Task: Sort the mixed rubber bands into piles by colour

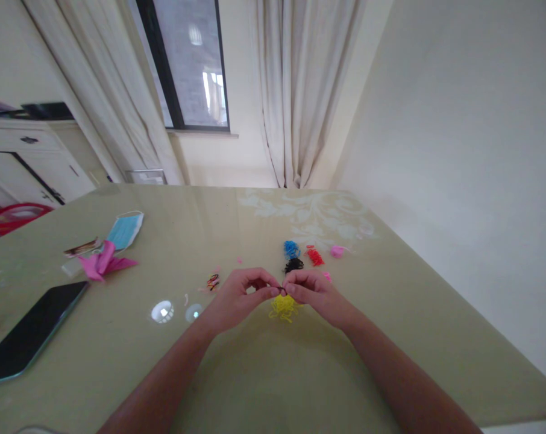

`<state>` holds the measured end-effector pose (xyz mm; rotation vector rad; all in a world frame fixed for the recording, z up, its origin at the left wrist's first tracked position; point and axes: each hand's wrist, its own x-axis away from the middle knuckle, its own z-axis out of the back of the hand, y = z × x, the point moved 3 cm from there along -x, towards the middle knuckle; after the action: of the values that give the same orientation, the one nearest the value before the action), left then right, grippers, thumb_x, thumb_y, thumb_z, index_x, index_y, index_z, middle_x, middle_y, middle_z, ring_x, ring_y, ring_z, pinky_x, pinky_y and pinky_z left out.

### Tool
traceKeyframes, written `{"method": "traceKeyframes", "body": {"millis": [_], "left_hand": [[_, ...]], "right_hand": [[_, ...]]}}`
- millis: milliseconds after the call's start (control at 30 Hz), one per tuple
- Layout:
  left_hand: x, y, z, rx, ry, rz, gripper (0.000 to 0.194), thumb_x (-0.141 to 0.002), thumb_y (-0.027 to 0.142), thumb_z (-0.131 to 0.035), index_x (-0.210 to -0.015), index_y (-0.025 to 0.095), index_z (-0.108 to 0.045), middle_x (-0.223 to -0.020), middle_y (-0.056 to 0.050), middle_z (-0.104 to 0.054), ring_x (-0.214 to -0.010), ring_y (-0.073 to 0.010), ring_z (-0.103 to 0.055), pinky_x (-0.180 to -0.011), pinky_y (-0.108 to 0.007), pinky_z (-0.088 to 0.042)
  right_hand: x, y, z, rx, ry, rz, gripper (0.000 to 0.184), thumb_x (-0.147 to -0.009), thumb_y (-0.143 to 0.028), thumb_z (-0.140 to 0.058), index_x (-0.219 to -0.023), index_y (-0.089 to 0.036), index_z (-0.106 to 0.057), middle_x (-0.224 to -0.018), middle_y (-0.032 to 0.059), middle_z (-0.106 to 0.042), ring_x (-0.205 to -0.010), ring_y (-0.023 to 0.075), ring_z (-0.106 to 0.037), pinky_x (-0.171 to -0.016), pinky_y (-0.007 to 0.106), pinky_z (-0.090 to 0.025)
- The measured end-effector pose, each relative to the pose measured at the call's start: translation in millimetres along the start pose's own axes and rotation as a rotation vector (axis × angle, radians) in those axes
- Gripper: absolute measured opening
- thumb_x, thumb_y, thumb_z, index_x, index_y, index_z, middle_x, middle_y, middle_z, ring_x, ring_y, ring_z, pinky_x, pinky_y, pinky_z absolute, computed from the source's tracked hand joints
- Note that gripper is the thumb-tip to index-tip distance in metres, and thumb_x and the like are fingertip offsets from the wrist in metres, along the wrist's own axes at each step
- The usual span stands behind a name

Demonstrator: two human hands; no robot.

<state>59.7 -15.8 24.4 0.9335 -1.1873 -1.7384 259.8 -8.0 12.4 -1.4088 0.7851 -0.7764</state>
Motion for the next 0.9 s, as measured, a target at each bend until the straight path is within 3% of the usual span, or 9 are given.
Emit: {"method": "traceKeyframes", "body": {"millis": [400,667,900], "left_hand": [[4.3,3.6,-5.3,0.214,-0.1,-0.031,0.028,-0.09,0.044,-0.076,-0.091,0.017,-0.073,-0.087,-0.005,-0.071,-0.084,-0.0167,-0.063,-0.078,-0.029,-0.05],[4.3,3.1,-5.8,0.126,-0.085,-0.027,0.029,-0.091,0.046,-0.074,-0.09,0.017,-0.073,-0.082,-0.003,-0.067,-0.077,-0.0149,-0.059,-0.073,-0.028,-0.047],[3.5,2.8,-5.3,0.13,-0.08,-0.036,0.027,-0.09,0.044,-0.075,-0.091,0.018,-0.073,-0.082,-0.002,-0.068,-0.078,-0.0147,-0.06,-0.073,-0.027,-0.047]], "right_hand": [[1.8,-0.6,-2.9,-0.062,-0.038,0.029,0.038,-0.088,-0.053,-0.078,-0.083,-0.016,-0.07,-0.07,-0.0033,-0.051,-0.063,0.0095,-0.04,-0.057,0.023,-0.029],[0.3,1.2,1.2,-0.096,0.048,0.018,0.035,-0.078,-0.048,-0.087,-0.085,-0.017,-0.073,-0.076,-0.0003,-0.065,-0.068,0.0121,-0.056,-0.064,0.025,-0.044],[0.2,0.3,2.5,-0.086,0.081,0.037,0.031,-0.078,-0.045,-0.088,-0.082,-0.017,-0.074,-0.075,-0.0004,-0.066,-0.067,0.0117,-0.057,-0.063,0.024,-0.044]]}}
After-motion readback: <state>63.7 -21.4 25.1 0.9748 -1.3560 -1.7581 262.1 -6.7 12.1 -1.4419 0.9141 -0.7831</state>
